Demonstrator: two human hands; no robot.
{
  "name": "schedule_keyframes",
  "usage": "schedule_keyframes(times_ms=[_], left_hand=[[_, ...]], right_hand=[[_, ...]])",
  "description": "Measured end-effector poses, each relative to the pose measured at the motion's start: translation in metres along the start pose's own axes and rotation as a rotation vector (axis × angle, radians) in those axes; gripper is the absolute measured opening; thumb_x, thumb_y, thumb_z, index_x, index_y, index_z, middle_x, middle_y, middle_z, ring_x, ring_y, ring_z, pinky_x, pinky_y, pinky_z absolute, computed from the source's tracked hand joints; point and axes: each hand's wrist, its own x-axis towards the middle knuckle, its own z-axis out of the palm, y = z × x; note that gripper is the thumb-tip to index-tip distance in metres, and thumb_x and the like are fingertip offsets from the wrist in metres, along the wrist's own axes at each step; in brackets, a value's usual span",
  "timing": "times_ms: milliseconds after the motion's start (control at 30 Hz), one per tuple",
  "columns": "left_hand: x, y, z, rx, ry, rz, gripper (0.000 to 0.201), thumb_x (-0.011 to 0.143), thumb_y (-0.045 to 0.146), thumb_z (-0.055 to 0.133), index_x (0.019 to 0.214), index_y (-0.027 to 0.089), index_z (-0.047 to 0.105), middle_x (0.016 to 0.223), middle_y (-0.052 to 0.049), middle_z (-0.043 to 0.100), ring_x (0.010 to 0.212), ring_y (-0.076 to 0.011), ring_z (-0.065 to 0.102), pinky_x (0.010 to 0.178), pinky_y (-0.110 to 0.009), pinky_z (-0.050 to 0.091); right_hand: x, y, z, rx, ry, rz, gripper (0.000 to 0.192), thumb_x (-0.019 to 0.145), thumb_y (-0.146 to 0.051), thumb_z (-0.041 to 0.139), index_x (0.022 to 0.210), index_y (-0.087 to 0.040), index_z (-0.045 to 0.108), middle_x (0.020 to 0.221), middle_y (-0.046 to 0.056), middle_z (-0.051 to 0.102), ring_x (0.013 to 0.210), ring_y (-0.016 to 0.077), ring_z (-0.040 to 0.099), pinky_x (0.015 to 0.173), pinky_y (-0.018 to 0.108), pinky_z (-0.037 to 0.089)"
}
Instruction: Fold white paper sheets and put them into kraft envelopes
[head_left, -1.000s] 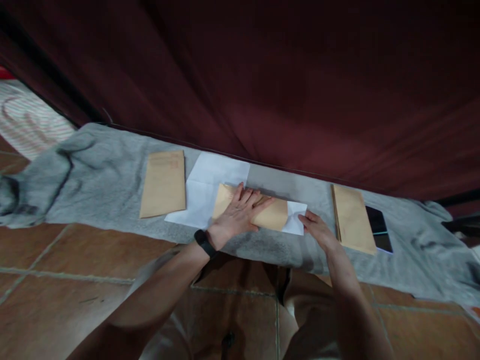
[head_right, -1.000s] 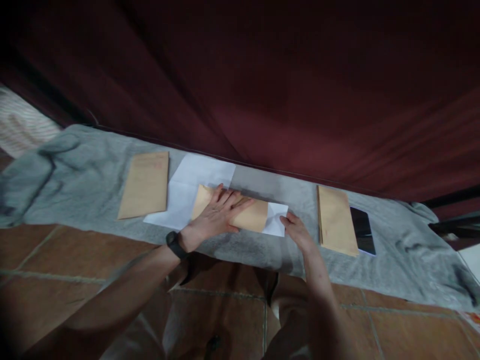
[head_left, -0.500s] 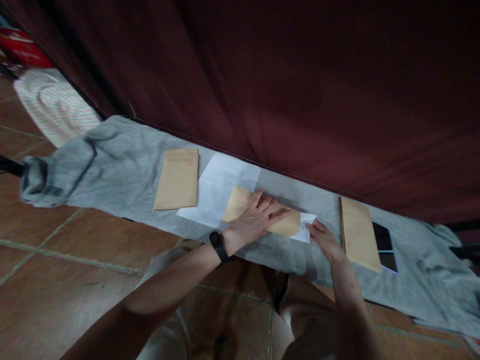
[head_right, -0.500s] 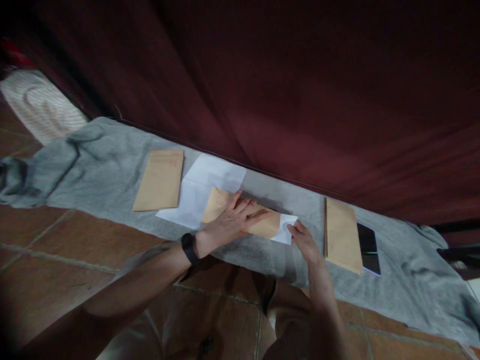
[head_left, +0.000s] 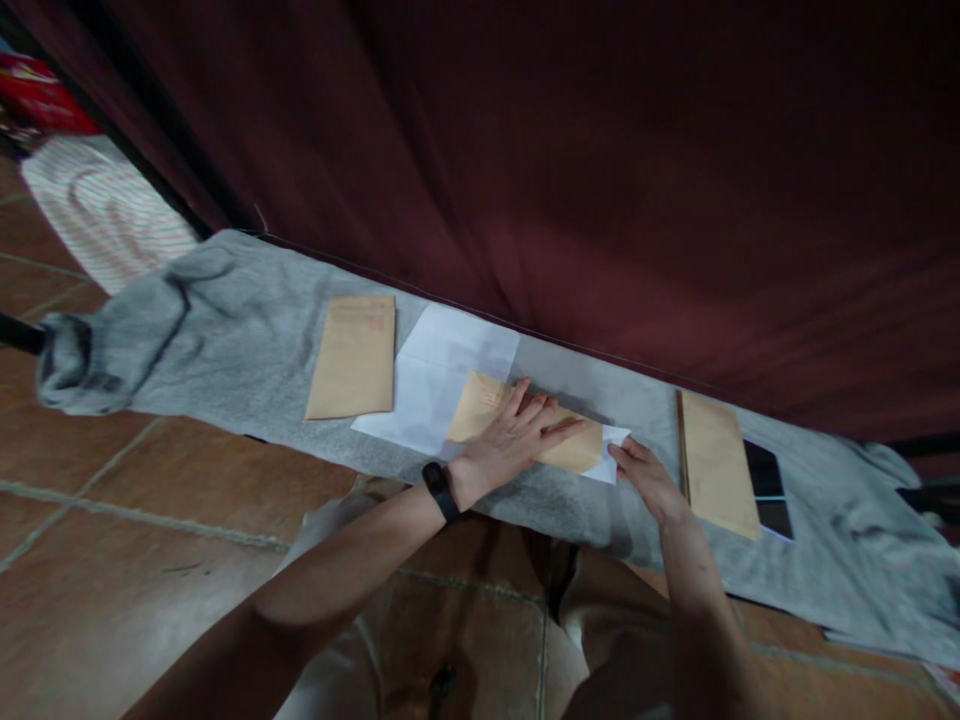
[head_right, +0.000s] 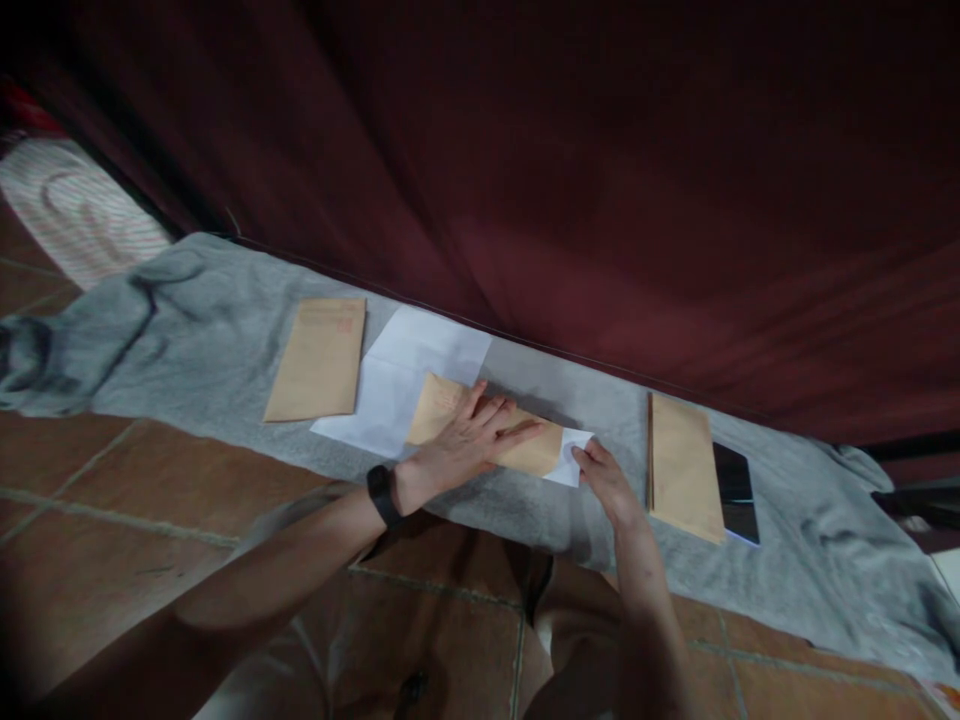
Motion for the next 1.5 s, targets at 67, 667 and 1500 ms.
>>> schedule_keyframes(times_ms=[67,667,1500], left_hand=[[0.000,-0.001,0.002,-0.037,-0.008,-0.010,0.103,0.085,0.036,0.076,0.164,0.029,0.011,0.155,-0.014,0.047,0.143,-0.0321,0.042,0.125,-0.059,0.012],[-0.001,-0.025,0.034,-0.236,-0.077,-0.111,0.107,0.079,0.043,0.080,0.164,0.030,0.017,0.158,-0.015,0.043,0.146,-0.0342,0.038,0.125,-0.060,0.009],[0.016,-0.012,0.052,-0.202,-0.188,-0.226,0.073,0.102,0.062,0.036,0.164,0.026,0.022,0.166,-0.019,0.032,0.153,-0.0345,0.031,0.123,-0.064,0.015]], right_hand=[[0.001,0.003,0.000,-0.013,0.009,-0.005,0.038,0.067,-0.060,0.069,0.079,-0.024,0.065,0.073,0.001,0.072,0.073,0.0218,0.066,0.065,0.030,0.051],[0.004,-0.003,0.000,0.093,0.035,-0.002,0.025,0.075,-0.041,0.067,0.085,-0.019,0.074,0.073,0.001,0.074,0.068,0.0188,0.065,0.063,0.026,0.050],[0.008,-0.006,0.008,-0.614,0.144,-0.055,0.020,0.095,-0.030,0.058,0.098,-0.019,0.074,0.096,0.008,0.077,0.084,0.0193,0.067,0.068,0.025,0.042]])
